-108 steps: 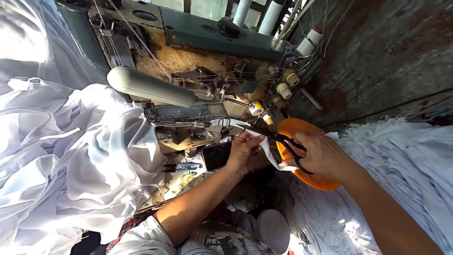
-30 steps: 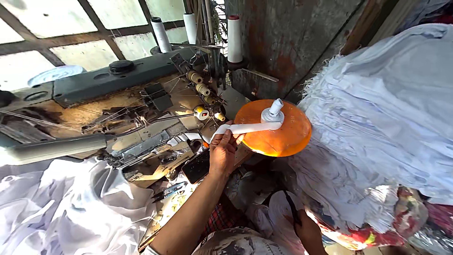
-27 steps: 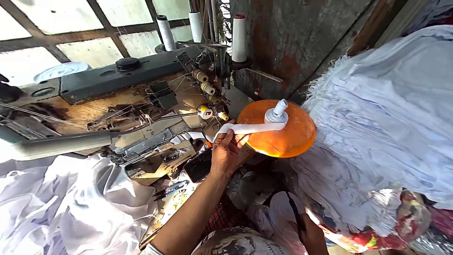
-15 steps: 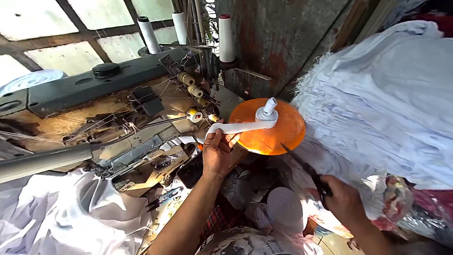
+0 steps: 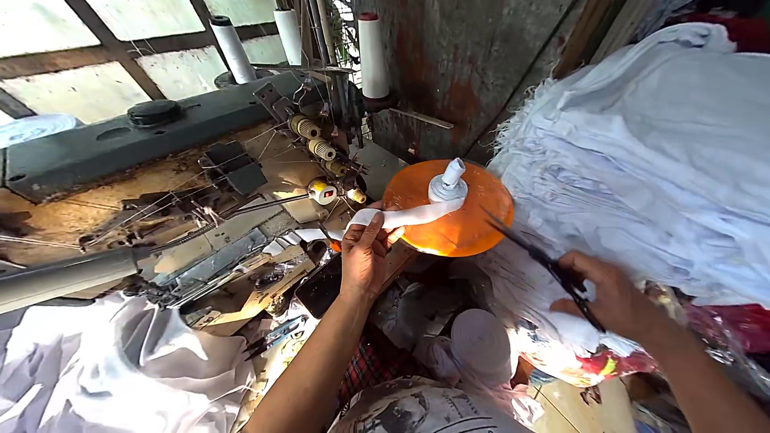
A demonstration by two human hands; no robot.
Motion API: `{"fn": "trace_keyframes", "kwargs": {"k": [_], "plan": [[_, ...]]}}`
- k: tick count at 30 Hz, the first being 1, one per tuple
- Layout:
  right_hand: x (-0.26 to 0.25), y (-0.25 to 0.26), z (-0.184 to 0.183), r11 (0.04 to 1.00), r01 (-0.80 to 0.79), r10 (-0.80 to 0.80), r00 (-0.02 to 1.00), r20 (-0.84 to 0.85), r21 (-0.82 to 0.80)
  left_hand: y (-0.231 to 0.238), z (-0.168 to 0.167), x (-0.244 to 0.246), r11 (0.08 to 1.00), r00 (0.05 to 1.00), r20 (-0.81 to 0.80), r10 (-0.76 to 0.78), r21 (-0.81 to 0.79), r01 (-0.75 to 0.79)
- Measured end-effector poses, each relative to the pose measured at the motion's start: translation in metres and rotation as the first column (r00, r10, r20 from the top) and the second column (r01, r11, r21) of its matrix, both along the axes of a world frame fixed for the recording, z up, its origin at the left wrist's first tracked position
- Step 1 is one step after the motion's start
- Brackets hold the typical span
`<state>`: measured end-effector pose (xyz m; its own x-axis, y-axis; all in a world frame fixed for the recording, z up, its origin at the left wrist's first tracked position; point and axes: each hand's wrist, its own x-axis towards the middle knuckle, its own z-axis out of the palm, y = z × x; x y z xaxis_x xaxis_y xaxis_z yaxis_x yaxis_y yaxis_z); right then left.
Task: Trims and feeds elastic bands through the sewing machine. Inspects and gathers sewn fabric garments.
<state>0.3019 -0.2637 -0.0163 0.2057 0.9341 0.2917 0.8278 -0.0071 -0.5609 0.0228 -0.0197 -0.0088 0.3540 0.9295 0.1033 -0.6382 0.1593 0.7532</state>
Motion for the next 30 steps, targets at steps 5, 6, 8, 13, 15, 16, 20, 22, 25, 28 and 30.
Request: {"fn": "trace_keyframes", "kwargs": {"k": [5, 6, 8, 13, 15, 16, 20, 22, 25, 28, 30], "plan": [[-0.021, -0.072, -0.112, 0.973, 0.144, -0.172, 0.973, -0.153, -0.179, 0.001, -0.007, -0.016, 0.999, 0.988, -0.152, -0.029, 0.021, 0.032], [-0.025, -0.087, -0.132, 0.944, 0.194, -0.247, 0.952, -0.181, -0.267, 0.000, -0.008, -0.018, 0.998, 0.985, -0.166, -0.043, 0.031, 0.049], [-0.030, -0.105, -0.161, 0.829, 0.279, -0.410, 0.892, -0.189, -0.484, 0.001, -0.008, -0.018, 0.996, 0.982, -0.183, -0.056, 0.061, 0.068], [-0.035, -0.082, -0.172, 0.612, 0.309, -0.550, 0.828, -0.111, -0.728, -0.002, -0.002, -0.011, 0.986, 0.980, -0.179, -0.082, 0.126, 0.106], [-0.037, -0.064, -0.170, 0.594, 0.292, -0.527, 0.845, -0.088, -0.750, -0.004, 0.000, -0.009, 0.981, 0.981, -0.169, -0.091, 0.154, 0.118], [-0.038, -0.056, -0.172, 0.614, 0.281, -0.495, 0.865, -0.083, -0.738, -0.005, 0.001, -0.009, 0.979, 0.981, -0.168, -0.096, 0.160, 0.124], [-0.044, -0.037, -0.172, 0.724, 0.226, -0.393, 0.912, -0.120, -0.652, -0.013, 0.003, -0.004, 0.976, 0.971, -0.191, -0.141, 0.139, 0.169], [-0.056, -0.027, -0.168, 0.710, 0.198, -0.394, 0.907, -0.147, -0.676, -0.015, 0.005, -0.001, 0.974, 0.970, -0.177, -0.165, 0.123, 0.188], [-0.076, -0.022, -0.175, 0.659, 0.181, -0.385, 0.915, -0.121, -0.730, -0.016, 0.005, 0.001, 0.970, 0.967, -0.160, -0.198, 0.113, 0.217], [-0.086, -0.028, -0.190, 0.693, 0.247, -0.415, 0.905, -0.096, -0.677, -0.017, 0.005, -0.001, 0.961, 0.957, -0.188, -0.220, 0.127, 0.245], [-0.083, -0.030, -0.186, 0.723, 0.332, -0.476, 0.875, -0.087, -0.606, -0.017, 0.004, -0.001, 0.965, 0.959, -0.176, -0.222, 0.103, 0.242]]}}
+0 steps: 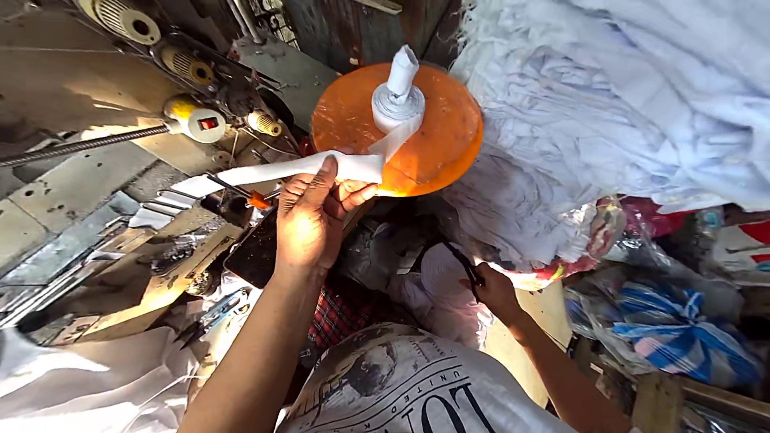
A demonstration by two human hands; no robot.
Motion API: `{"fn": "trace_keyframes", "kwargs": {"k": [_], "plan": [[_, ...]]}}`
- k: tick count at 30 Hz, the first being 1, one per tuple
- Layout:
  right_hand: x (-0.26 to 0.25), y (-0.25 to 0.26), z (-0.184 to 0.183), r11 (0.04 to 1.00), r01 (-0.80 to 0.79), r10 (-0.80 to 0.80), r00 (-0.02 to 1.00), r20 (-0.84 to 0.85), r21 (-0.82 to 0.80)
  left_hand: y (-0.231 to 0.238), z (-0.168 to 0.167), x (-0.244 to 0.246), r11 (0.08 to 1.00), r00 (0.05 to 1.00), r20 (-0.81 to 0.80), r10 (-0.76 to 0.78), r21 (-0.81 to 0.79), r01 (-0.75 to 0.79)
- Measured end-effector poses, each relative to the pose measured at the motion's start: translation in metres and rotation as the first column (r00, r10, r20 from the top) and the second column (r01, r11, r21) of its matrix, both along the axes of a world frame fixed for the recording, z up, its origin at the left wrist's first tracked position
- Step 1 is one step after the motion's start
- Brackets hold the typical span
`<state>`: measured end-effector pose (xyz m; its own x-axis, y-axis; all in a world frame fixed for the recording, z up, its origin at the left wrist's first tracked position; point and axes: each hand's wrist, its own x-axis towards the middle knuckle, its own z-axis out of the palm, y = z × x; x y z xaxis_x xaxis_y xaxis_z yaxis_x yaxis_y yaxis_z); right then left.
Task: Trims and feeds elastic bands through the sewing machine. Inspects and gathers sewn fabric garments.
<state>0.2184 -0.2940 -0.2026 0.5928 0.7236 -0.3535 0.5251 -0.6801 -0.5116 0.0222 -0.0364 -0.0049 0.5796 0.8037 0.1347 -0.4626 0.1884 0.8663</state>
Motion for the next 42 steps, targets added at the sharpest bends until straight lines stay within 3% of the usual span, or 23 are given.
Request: {"fn": "trace_keyframes", "kwargs": {"k": [6, 10, 12, 15, 19, 22, 24, 26, 28, 30, 31, 33, 35, 37, 42], "plan": [[0.040, 0.011, 0.025, 0.990, 0.132, -0.140, 0.964, 0.225, 0.050, -0.006, -0.006, 0.003, 0.997, 0.999, 0.036, 0.009, -0.077, -0.006], [0.024, 0.011, 0.023, 0.987, 0.055, -0.069, 0.994, 0.090, 0.148, -0.005, -0.010, 0.002, 0.993, 0.998, 0.056, 0.008, -0.119, -0.001], [0.009, 0.012, 0.011, 0.999, -0.046, 0.046, 0.998, 0.039, 0.002, -0.005, -0.009, 0.001, 0.991, 0.999, 0.041, 0.010, -0.136, -0.004], [-0.002, 0.015, -0.009, 0.943, -0.208, 0.215, 0.977, -0.003, -0.258, -0.006, -0.007, 0.002, 0.993, 1.000, 0.021, -0.006, -0.118, 0.008], [0.007, 0.018, -0.015, 0.915, -0.324, 0.319, 0.946, -0.060, -0.242, -0.004, -0.006, 0.003, 0.994, 1.000, 0.019, -0.022, -0.104, 0.023], [0.004, 0.028, 0.020, 0.870, -0.406, 0.379, 0.914, -0.146, -0.280, -0.002, -0.004, 0.002, 0.991, 0.999, 0.021, -0.046, -0.125, 0.049], [0.003, 0.041, 0.065, 0.880, -0.463, 0.446, 0.883, -0.144, -0.111, 0.001, -0.004, -0.001, 0.989, 0.998, 0.013, -0.053, -0.140, 0.055], [-0.005, 0.058, 0.123, 0.806, -0.506, 0.530, 0.848, 0.008, 0.308, 0.003, -0.005, -0.005, 0.986, 0.998, -0.002, -0.056, -0.156, 0.055], [-0.017, 0.088, 0.177, 0.549, -0.525, 0.510, 0.827, 0.236, 0.651, 0.003, -0.005, -0.006, 0.986, 0.998, -0.005, -0.058, -0.158, 0.056], [-0.030, 0.131, 0.224, 0.323, -0.608, 0.461, 0.771, 0.440, 0.726, 0.001, -0.007, -0.005, 0.987, 0.998, 0.006, -0.061, -0.148, 0.062], [-0.038, 0.153, 0.242, 0.281, -0.678, 0.447, 0.719, 0.533, 0.679, 0.000, -0.007, -0.004, 0.988, 0.998, 0.009, -0.066, -0.140, 0.067], [-0.054, 0.193, 0.266, 0.380, -0.803, 0.492, 0.595, 0.636, 0.459, -0.002, -0.008, -0.002, 0.990, 0.998, 0.002, -0.067, -0.123, 0.067], [-0.073, 0.230, 0.282, 0.555, -0.817, 0.641, 0.541, 0.544, 0.158, -0.006, -0.009, 0.000, 0.992, 0.998, -0.007, -0.063, -0.111, 0.061], [-0.085, 0.260, 0.286, 0.618, -0.782, 0.723, 0.523, 0.452, -0.086, -0.010, -0.008, 0.002, 0.993, 0.998, -0.025, -0.062, -0.098, 0.059], [-0.075, 0.278, 0.280, 0.568, -0.822, 0.792, 0.560, 0.245, 0.041, -0.009, -0.009, 0.005, 0.995, 0.997, -0.012, -0.071, -0.071, 0.069]]}}
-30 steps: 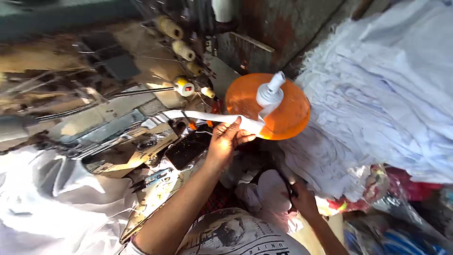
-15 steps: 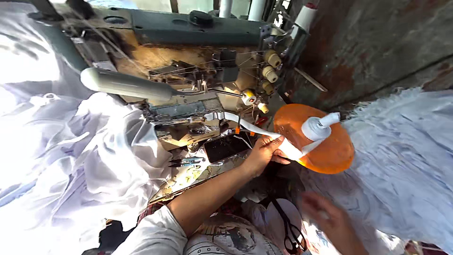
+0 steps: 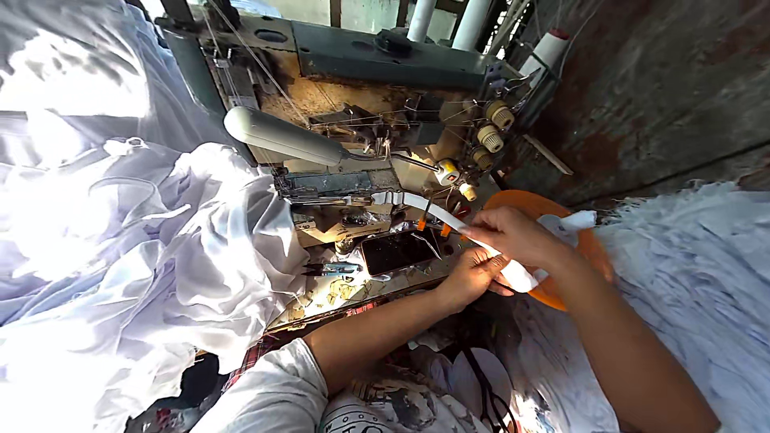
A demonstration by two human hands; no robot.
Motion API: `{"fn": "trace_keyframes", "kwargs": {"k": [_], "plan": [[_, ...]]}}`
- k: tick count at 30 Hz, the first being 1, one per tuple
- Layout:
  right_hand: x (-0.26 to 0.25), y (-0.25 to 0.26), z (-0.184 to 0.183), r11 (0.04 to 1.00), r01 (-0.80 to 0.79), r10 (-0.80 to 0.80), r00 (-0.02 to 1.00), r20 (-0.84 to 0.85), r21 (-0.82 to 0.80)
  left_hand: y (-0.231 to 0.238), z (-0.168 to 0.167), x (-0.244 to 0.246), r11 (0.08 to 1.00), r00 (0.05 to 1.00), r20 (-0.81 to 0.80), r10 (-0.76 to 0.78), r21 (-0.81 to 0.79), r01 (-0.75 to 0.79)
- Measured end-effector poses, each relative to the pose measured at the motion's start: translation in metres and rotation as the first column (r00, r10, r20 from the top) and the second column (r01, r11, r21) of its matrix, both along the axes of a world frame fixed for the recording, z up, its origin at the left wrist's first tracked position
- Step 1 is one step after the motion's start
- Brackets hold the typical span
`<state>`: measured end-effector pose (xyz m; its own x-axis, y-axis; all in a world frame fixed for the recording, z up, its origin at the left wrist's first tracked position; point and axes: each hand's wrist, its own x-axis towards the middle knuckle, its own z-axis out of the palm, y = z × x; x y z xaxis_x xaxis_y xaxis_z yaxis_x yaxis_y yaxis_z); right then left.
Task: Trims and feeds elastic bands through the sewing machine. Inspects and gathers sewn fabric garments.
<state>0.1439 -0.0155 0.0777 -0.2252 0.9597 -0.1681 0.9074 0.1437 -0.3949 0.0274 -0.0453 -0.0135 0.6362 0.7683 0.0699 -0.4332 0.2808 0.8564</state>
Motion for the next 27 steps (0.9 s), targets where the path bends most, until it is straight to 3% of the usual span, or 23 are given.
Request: {"fn": "trace_keyframes", "kwargs": {"k": [4, 7, 9, 11, 12, 14, 17, 19, 24, 27], "plan": [[0.001, -0.002, -0.017, 0.995, 0.069, -0.052, 0.979, -0.197, 0.078, 0.002, -0.002, -0.010, 0.998, 1.000, -0.004, -0.005, 0.060, 0.005], [0.008, -0.003, -0.019, 0.989, 0.093, -0.047, 0.938, -0.344, 0.118, 0.005, -0.004, -0.038, 0.932, 0.983, -0.166, 0.073, 0.363, -0.008], [0.011, -0.001, -0.017, 0.989, 0.094, -0.039, 0.908, -0.418, 0.112, 0.010, -0.002, -0.062, 0.717, 0.910, -0.274, 0.310, 0.696, -0.034], [0.012, 0.002, -0.013, 0.991, 0.083, -0.025, 0.892, -0.450, 0.109, 0.018, 0.008, -0.081, 0.360, 0.784, -0.162, 0.599, 0.929, -0.083], [0.014, 0.004, -0.011, 0.990, 0.064, -0.001, 0.893, -0.450, 0.124, 0.025, 0.017, -0.087, 0.214, 0.741, -0.080, 0.667, 0.973, -0.087], [0.018, 0.008, -0.006, 0.983, -0.012, 0.090, 0.900, -0.427, 0.182, 0.042, 0.036, -0.096, 0.087, 0.707, -0.057, 0.705, 0.996, -0.005], [0.024, 0.016, 0.001, 0.949, -0.110, 0.210, 0.919, -0.335, 0.294, 0.073, 0.040, -0.094, 0.112, 0.654, -0.223, 0.723, 0.972, 0.207], [0.027, 0.022, 0.008, 0.923, -0.154, 0.236, 0.950, -0.203, 0.352, 0.087, 0.040, -0.090, 0.189, 0.621, -0.332, 0.710, 0.939, 0.286], [0.035, 0.030, 0.009, 0.863, -0.240, 0.291, 0.955, -0.051, 0.445, 0.093, 0.048, -0.083, 0.322, 0.611, -0.388, 0.690, 0.921, 0.221], [0.039, 0.032, 0.000, 0.864, -0.189, 0.260, 0.961, -0.092, 0.466, 0.092, 0.050, -0.082, 0.376, 0.612, -0.409, 0.677, 0.907, 0.191]]}}
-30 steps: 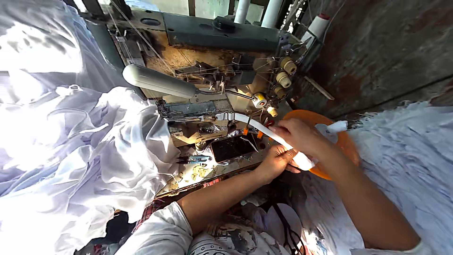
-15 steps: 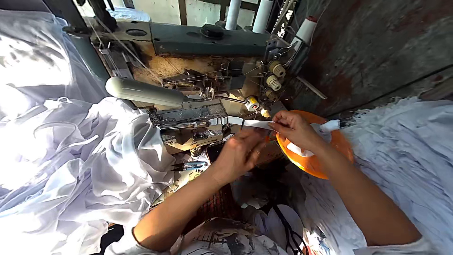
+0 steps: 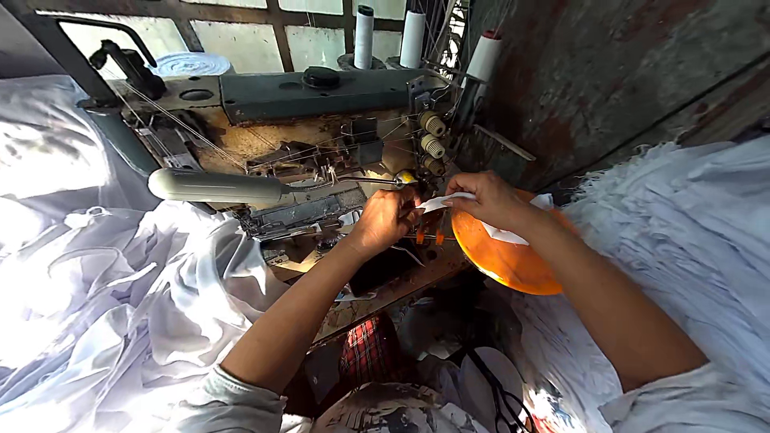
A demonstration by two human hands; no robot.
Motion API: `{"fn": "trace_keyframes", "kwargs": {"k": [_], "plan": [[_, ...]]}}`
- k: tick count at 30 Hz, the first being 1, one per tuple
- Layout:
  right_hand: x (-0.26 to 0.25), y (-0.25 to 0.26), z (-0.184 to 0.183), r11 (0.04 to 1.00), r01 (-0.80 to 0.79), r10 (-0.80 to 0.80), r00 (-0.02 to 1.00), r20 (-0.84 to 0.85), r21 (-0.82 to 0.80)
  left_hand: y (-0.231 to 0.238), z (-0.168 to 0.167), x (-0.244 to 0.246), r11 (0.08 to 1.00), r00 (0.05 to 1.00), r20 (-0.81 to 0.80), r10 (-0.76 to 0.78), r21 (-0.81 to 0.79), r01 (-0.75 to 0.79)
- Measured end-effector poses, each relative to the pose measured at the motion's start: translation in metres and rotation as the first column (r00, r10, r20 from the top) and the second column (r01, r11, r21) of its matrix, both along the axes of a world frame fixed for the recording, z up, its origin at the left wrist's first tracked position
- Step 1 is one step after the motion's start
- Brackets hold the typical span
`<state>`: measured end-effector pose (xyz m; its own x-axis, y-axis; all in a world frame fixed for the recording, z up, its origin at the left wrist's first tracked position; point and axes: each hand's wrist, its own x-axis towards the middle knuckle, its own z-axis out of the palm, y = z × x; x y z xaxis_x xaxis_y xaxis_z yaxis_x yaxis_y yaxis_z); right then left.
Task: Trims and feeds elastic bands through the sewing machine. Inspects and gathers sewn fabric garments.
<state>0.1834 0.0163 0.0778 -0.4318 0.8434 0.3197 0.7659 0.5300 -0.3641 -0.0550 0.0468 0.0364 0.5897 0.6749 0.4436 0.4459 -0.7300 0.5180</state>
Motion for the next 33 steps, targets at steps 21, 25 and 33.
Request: {"fn": "trace_keyframes", "kwargs": {"k": [21, 25, 33], "plan": [[0.009, 0.004, -0.013, 0.988, -0.032, 0.005, 0.985, -0.170, -0.154, 0.016, 0.005, 0.003, 0.996, 0.985, -0.163, -0.052, -0.083, 0.039], [0.012, 0.004, -0.014, 0.971, -0.085, 0.035, 0.976, -0.216, -0.226, 0.021, 0.003, -0.001, 0.984, 0.978, -0.153, -0.145, -0.129, 0.126], [0.012, -0.004, -0.013, 0.932, 0.136, -0.102, 0.988, 0.118, -0.336, 0.004, -0.009, 0.008, 0.997, 0.951, -0.299, 0.083, 0.017, -0.081]]}}
